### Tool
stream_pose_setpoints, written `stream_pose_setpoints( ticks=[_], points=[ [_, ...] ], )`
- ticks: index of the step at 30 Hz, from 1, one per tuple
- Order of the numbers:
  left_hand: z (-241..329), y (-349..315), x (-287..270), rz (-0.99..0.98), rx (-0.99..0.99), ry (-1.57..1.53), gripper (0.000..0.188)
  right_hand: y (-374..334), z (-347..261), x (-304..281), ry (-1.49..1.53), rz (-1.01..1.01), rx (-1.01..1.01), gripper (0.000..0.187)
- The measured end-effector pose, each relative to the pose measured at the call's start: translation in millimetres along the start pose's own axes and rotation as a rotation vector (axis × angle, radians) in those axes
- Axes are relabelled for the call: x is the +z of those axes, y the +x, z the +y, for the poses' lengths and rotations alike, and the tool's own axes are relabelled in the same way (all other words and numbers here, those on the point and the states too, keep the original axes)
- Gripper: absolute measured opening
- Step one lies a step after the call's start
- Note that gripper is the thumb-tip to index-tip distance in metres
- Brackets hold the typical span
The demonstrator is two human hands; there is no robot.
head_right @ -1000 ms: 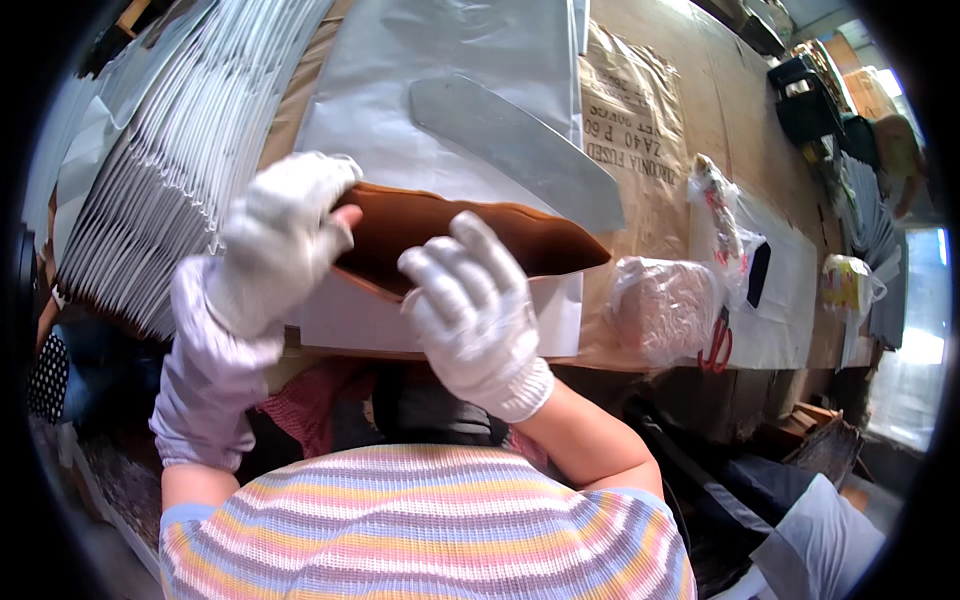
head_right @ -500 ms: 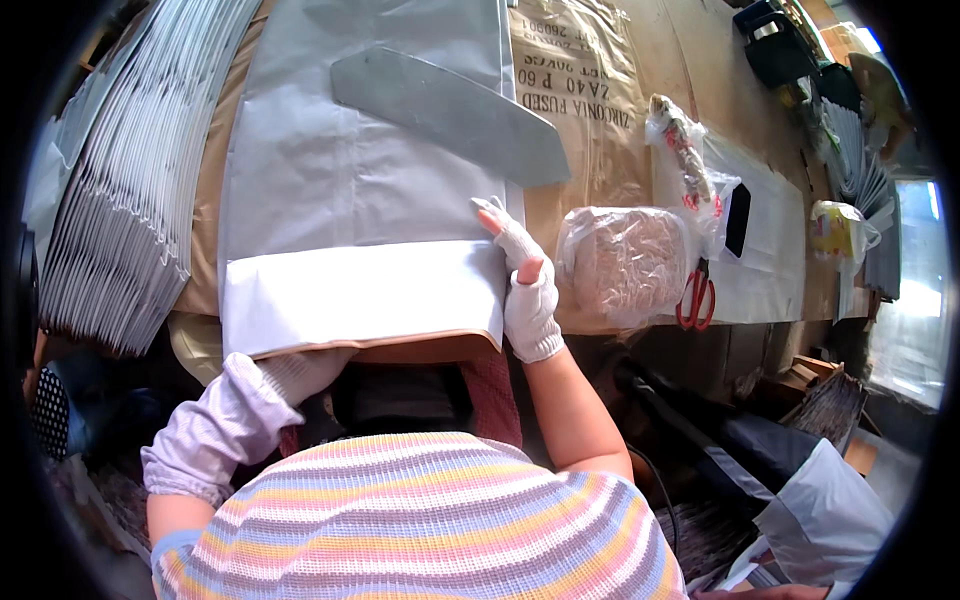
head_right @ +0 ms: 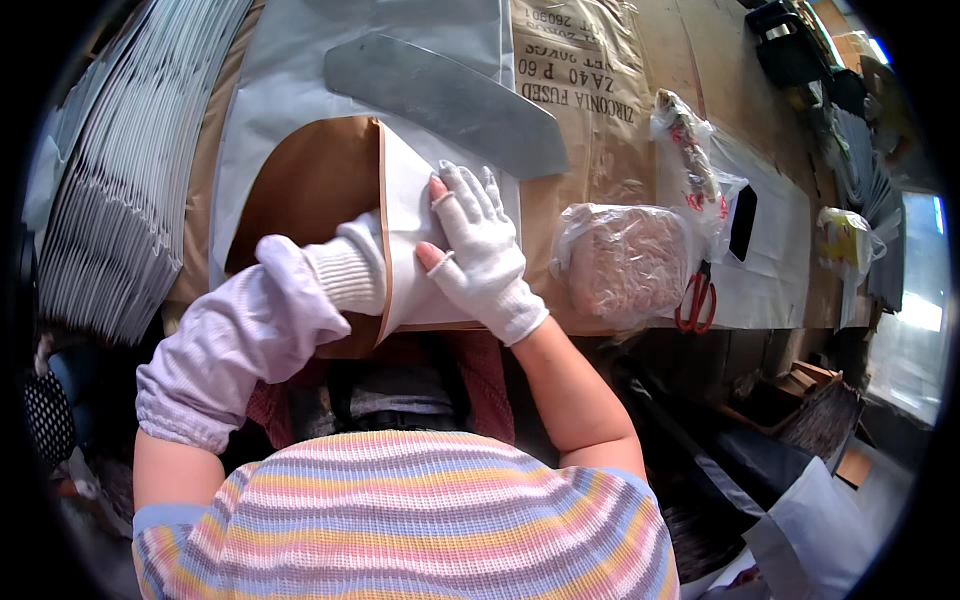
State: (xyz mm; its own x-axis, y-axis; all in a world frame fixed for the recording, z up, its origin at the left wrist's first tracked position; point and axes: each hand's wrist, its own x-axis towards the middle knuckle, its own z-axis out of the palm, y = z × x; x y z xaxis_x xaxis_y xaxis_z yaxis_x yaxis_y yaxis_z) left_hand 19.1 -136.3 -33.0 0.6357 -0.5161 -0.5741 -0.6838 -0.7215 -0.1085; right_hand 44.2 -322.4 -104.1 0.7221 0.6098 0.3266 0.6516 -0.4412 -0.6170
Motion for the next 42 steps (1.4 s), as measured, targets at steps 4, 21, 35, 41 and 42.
stream_pose_setpoints(
  ticks=[4,21,35,41,42],
  points=[
    [-24.6,-21.8,4.8,-0.08,-0.172,0.02,0.063,5.8,-12.1,3.2,-0.213,-0.041,-0.015,0.077],
    [-84.4,-158.5,50.8,1.034,0.1,-1.13,0.065,-0.9,-28.1,2.6,-0.454,-0.185,-0.017,0.079],
    [-64.5,-158.2,178.2,1.122,-0.239,-1.818,0.1,106.9,-101.1,92.6,-0.031,-0.506,-0.484,0.04],
    [-61.1,-148.9,185.7,1.221,-0.156,-1.673,0.086,111.5,-73.5,181.2,0.672,-0.94,0.274,0.049],
    [-61.5,-146.5,185.1,1.238,-0.184,-1.544,0.084,108.3,-65.7,178.4,0.43,-1.032,0.118,0.055]
  ],
)
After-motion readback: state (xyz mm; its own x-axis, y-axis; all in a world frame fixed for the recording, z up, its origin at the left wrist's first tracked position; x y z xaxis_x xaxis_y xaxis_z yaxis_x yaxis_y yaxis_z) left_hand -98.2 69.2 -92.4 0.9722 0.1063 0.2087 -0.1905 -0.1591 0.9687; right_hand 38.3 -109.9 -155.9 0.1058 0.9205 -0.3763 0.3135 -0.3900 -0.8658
